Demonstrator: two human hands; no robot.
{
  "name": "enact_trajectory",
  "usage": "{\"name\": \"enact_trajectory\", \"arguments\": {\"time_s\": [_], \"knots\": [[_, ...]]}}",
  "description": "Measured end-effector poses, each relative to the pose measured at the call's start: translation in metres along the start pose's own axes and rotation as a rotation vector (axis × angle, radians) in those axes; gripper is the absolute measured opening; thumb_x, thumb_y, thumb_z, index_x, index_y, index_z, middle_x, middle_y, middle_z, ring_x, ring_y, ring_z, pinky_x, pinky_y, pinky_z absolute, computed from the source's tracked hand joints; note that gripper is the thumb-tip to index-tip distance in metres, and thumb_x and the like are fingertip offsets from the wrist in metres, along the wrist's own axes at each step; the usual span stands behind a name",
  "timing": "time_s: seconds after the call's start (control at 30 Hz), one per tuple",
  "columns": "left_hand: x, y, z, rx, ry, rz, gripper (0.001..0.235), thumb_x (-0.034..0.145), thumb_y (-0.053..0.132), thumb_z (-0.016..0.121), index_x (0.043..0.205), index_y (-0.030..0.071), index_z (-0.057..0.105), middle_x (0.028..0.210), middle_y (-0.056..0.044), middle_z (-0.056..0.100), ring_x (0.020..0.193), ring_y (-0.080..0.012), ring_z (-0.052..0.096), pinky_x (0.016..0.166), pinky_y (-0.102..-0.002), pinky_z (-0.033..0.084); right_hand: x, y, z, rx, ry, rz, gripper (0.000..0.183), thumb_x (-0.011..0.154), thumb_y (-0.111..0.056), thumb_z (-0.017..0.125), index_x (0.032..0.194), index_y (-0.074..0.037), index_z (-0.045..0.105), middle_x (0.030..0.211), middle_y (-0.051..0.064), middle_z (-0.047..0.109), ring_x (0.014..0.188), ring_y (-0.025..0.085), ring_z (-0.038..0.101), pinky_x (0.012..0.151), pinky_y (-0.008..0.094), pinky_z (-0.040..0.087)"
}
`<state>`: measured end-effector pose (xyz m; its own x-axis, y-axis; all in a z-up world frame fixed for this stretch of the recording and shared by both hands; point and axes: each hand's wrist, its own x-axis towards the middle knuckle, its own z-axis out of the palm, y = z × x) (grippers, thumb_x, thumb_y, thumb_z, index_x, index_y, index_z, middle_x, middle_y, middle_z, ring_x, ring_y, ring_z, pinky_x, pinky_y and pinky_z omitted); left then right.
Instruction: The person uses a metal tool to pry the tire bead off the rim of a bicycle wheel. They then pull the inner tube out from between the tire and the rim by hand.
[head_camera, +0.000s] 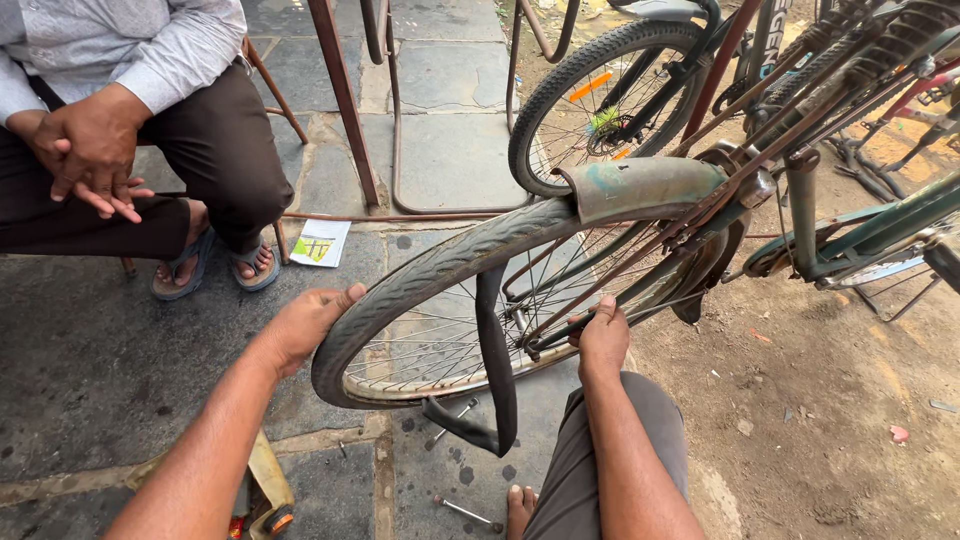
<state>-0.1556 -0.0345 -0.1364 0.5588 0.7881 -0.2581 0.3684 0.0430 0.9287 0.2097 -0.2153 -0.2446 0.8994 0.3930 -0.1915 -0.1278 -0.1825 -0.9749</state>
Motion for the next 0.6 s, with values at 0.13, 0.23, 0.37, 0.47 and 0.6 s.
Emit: {"name": "enact_trajectory", "arguments": {"time_s": [0.13,0.23,0.37,0.47,0.6], "knots": [[0.008,0.051,-0.003,-0.185,-0.007,0.190,0.068,0.092,0.068,0.050,0.108,0.008,0.077,0.093,-0.003,0.076,0.088,-0.0133,0.066,0.082,-0.030,0.054,-0.039,-0.034,-0.026,-0.421,0.092,-0.319,0.041,0.102,-0.036,0.054,0.119,0.001,0.059,0.087,0.017,0.073,0.072,0.026,0.070,0.067,0.041,0.055],[0.020,0.108,0.024,0.177,-0.145,0.312,0.068,0.089,0.066,0.057,0.109,0.005,0.079,0.092,-0.006,0.074,0.085,-0.0169,0.066,0.077,-0.033,0.054,-0.084,-0.068,-0.030,-0.547,0.076,-0.574,0.037,0.103,-0.035,0.058,0.115,-0.001,0.066,0.097,0.015,0.074,0.088,0.027,0.071,0.081,0.041,0.056],[0.032,0.149,0.054,0.429,-0.269,-0.129,0.071,0.091,0.071,0.048,0.109,0.010,0.080,0.089,-0.007,0.076,0.084,-0.0184,0.070,0.073,-0.036,0.056,-0.136,-0.110,-0.004,-0.348,-0.332,-0.821,0.034,0.098,-0.033,0.064,0.113,-0.003,0.071,0.102,0.012,0.075,0.091,0.022,0.072,0.082,0.035,0.056],[0.033,0.145,0.063,0.313,-0.347,-0.187,0.075,0.092,0.073,0.047,0.108,0.008,0.081,0.088,-0.011,0.076,0.080,-0.0219,0.069,0.072,-0.040,0.056,-0.136,-0.142,0.019,-0.139,-0.675,-0.513,0.032,0.099,-0.030,0.066,0.112,-0.002,0.070,0.100,0.013,0.074,0.090,0.019,0.068,0.081,0.032,0.055],[0.043,0.125,0.063,0.429,-0.188,0.123,0.082,0.089,0.079,0.043,0.106,0.007,0.080,0.086,-0.013,0.078,0.081,-0.0213,0.072,0.077,-0.041,0.056,-0.126,-0.145,0.023,-0.226,-0.647,-0.447,0.021,0.096,-0.024,0.069,0.105,-0.006,0.072,0.085,0.013,0.071,0.076,0.025,0.065,0.073,0.034,0.052]]}}
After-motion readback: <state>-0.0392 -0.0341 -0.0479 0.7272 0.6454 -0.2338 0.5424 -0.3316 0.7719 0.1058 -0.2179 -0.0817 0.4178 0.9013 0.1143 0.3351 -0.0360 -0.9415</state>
